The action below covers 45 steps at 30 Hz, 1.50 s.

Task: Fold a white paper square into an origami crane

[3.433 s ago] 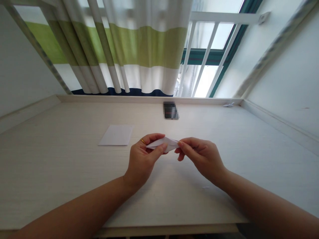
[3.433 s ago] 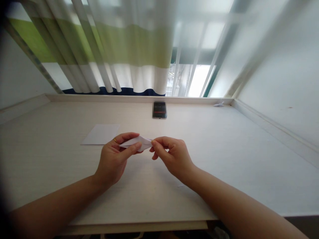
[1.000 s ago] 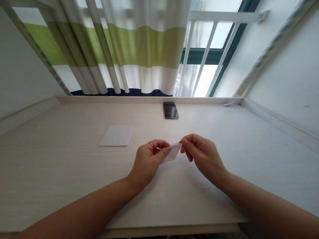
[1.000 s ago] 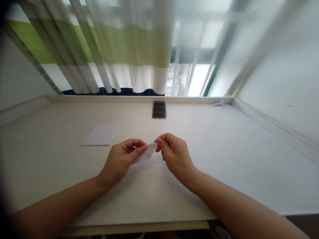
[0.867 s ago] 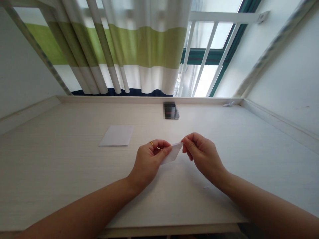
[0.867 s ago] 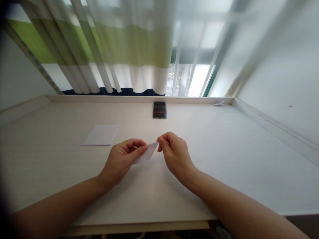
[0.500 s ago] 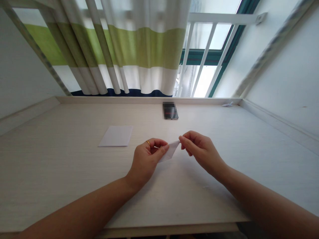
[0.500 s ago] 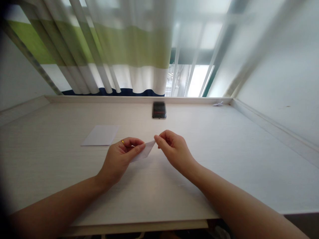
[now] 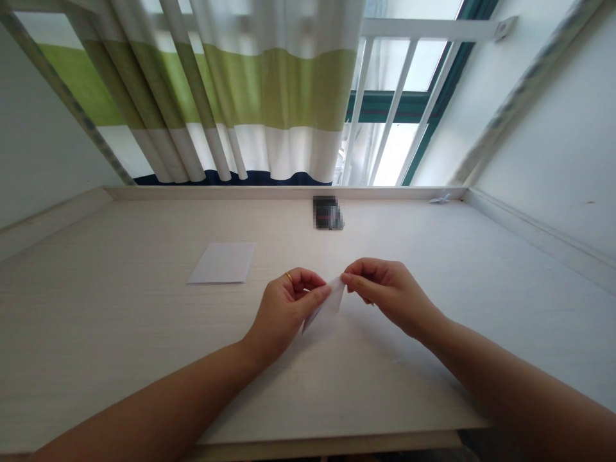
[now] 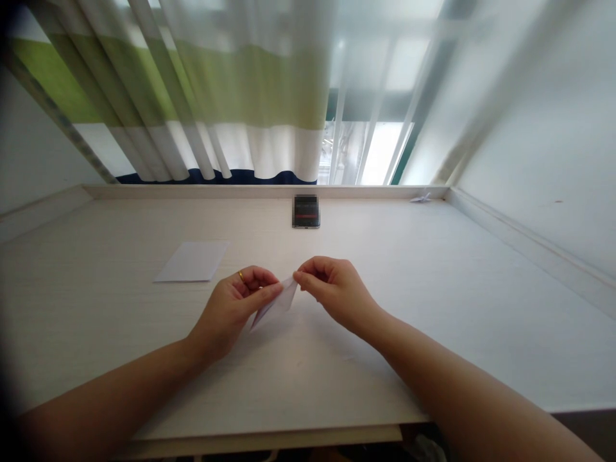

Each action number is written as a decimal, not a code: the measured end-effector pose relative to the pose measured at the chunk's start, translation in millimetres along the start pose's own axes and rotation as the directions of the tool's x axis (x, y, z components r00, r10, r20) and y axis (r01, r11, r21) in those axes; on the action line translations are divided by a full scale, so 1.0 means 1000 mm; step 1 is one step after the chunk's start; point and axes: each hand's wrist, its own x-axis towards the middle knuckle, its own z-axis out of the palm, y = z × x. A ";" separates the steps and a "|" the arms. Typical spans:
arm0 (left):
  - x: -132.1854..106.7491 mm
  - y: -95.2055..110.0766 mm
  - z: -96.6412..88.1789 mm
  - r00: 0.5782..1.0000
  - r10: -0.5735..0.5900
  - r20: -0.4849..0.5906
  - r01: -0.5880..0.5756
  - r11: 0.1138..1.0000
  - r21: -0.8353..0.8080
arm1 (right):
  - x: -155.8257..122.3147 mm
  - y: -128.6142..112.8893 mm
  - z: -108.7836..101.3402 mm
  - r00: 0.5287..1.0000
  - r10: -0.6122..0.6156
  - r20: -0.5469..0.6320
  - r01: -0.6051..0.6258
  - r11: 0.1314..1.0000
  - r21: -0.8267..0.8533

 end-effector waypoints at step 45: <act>0.000 -0.005 0.000 0.997 0.034 0.074 -0.037 0.999 0.029 | -0.001 0.004 0.005 0.998 -0.027 0.048 0.028 0.999 -0.027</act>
